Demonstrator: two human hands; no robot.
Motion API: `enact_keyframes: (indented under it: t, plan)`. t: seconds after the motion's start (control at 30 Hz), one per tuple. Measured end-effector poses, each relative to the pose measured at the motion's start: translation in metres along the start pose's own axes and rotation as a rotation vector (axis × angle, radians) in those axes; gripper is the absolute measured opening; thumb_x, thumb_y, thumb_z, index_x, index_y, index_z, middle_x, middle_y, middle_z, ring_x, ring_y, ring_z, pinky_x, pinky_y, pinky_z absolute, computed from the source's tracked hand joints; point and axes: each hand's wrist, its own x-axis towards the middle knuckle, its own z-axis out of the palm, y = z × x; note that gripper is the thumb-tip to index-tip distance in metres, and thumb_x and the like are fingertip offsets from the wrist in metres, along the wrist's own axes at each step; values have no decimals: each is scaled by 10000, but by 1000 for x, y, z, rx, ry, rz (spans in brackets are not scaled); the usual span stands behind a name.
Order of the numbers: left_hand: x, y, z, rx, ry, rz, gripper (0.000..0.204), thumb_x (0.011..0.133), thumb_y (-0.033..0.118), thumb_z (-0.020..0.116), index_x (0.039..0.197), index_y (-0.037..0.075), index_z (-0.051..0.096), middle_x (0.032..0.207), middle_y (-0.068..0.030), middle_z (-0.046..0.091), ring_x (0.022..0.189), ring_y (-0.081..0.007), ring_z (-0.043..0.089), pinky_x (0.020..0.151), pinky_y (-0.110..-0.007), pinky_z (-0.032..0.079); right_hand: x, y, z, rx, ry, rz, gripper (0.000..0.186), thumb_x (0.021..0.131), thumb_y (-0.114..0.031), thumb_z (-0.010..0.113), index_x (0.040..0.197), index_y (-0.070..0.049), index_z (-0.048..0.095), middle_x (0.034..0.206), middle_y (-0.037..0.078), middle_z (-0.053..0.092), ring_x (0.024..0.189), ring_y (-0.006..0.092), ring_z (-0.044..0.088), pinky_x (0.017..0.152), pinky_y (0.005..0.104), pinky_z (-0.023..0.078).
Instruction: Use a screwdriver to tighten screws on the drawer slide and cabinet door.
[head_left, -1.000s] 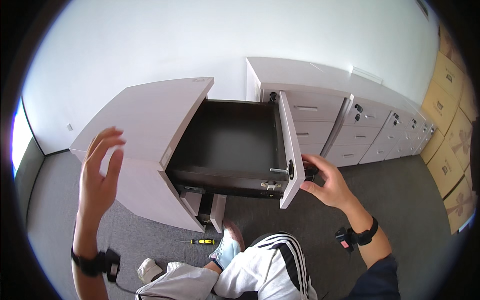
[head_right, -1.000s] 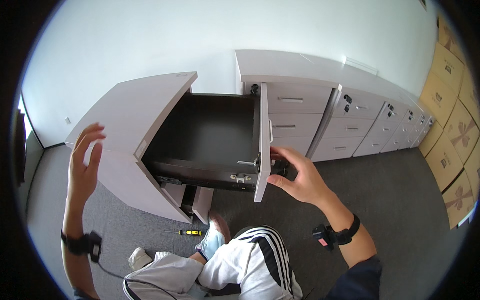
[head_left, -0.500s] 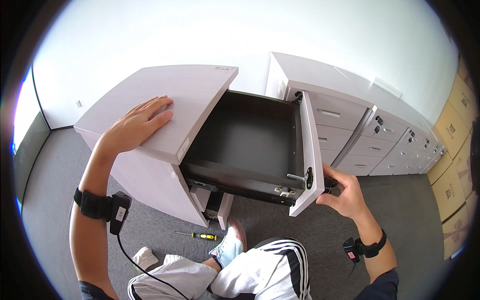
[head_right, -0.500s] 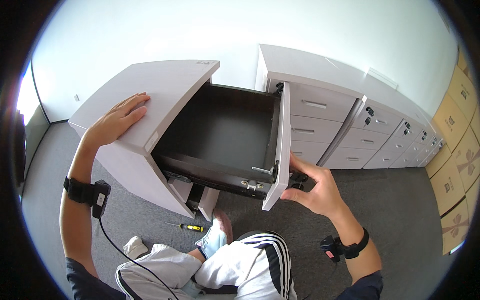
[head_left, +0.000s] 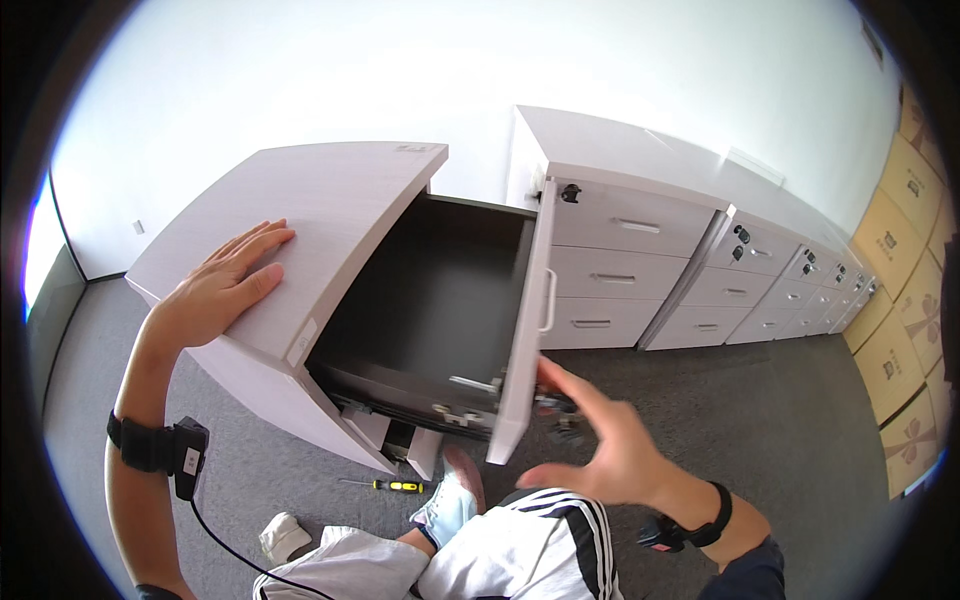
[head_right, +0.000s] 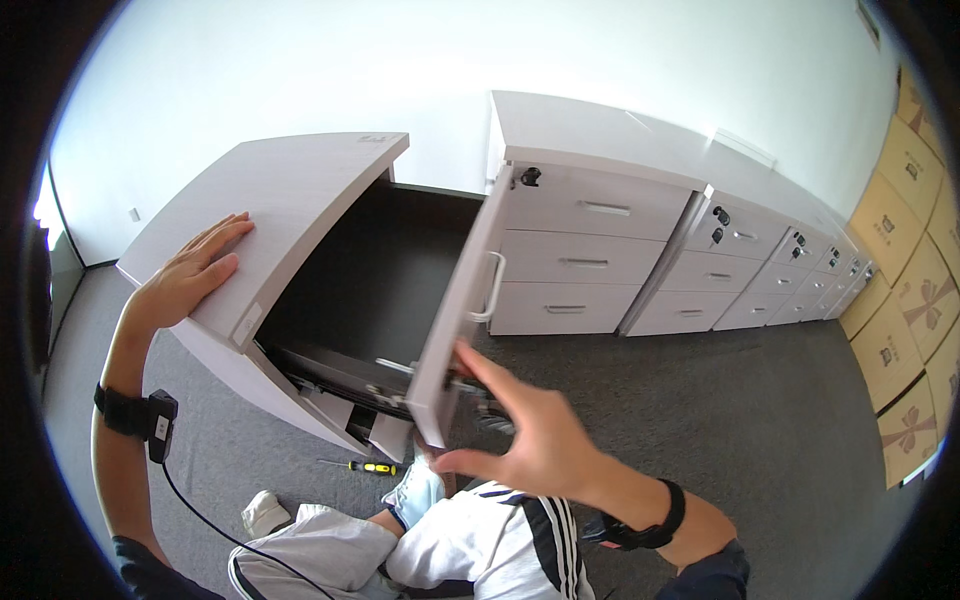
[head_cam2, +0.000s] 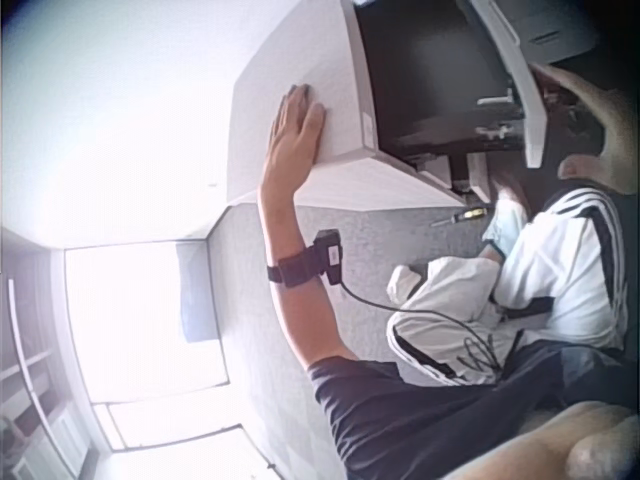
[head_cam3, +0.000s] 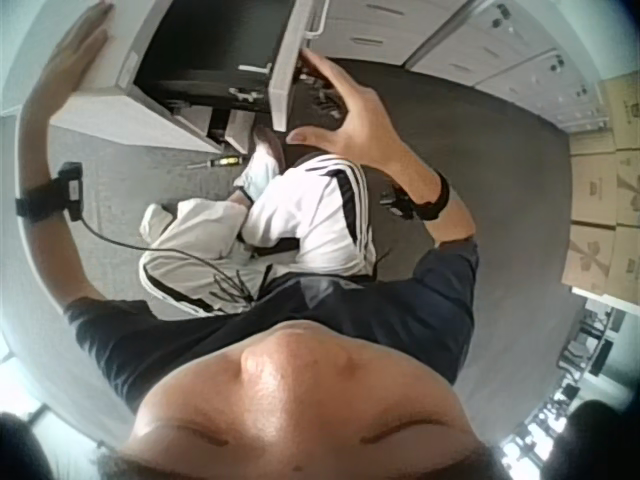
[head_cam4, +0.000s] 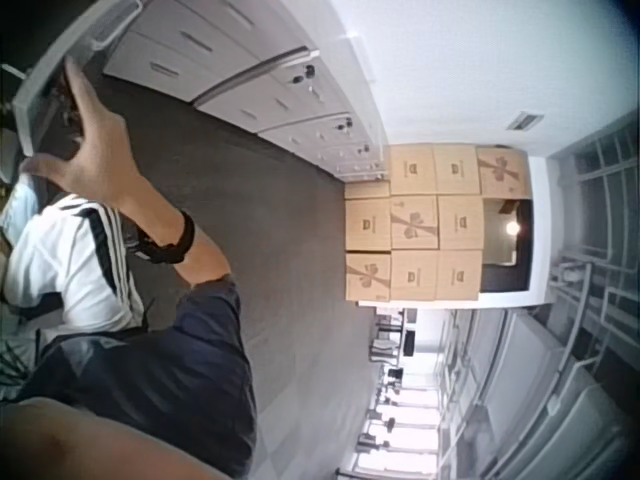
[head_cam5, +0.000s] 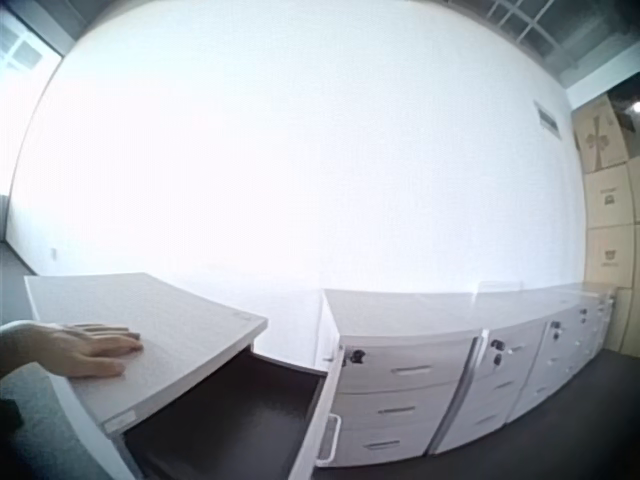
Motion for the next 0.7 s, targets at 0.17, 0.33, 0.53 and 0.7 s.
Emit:
enact_keyframes:
  t: [0.17,0.33,0.53,0.7]
  plan:
    - [-6,-6,-3,-41,-18,45,652,894,595,349,1362,154,459,1464,-73,359,1393,-219,252,1141,-379,189,42,-15,52,123,-102,-34,922,774,-367,732,1449,-89,169,1481,194,270,1253,395,437,1020,431,392]
    - [-7,-8,-5,-93,9,59,639,896,587,359,1350,153,475,1456,-71,372,1386,-228,267,1138,-384,201,88,-23,95,246,-187,-80,886,798,-296,705,1454,-67,155,1472,211,270,1274,384,414,1047,428,350]
    - [-5,-10,-1,-33,80,78,528,928,479,388,1333,156,490,1433,-98,403,1350,-269,333,1127,-387,230,104,-20,113,298,-102,-94,907,787,-318,722,1454,-44,172,1418,246,335,1258,348,439,1041,429,364]
    - [-1,-12,2,-99,118,101,561,908,521,408,1326,159,495,1411,-85,435,1328,-262,370,1114,-384,265,86,4,104,305,-50,-60,1014,794,-338,730,1462,-38,29,1476,221,185,1307,347,369,1045,445,358]
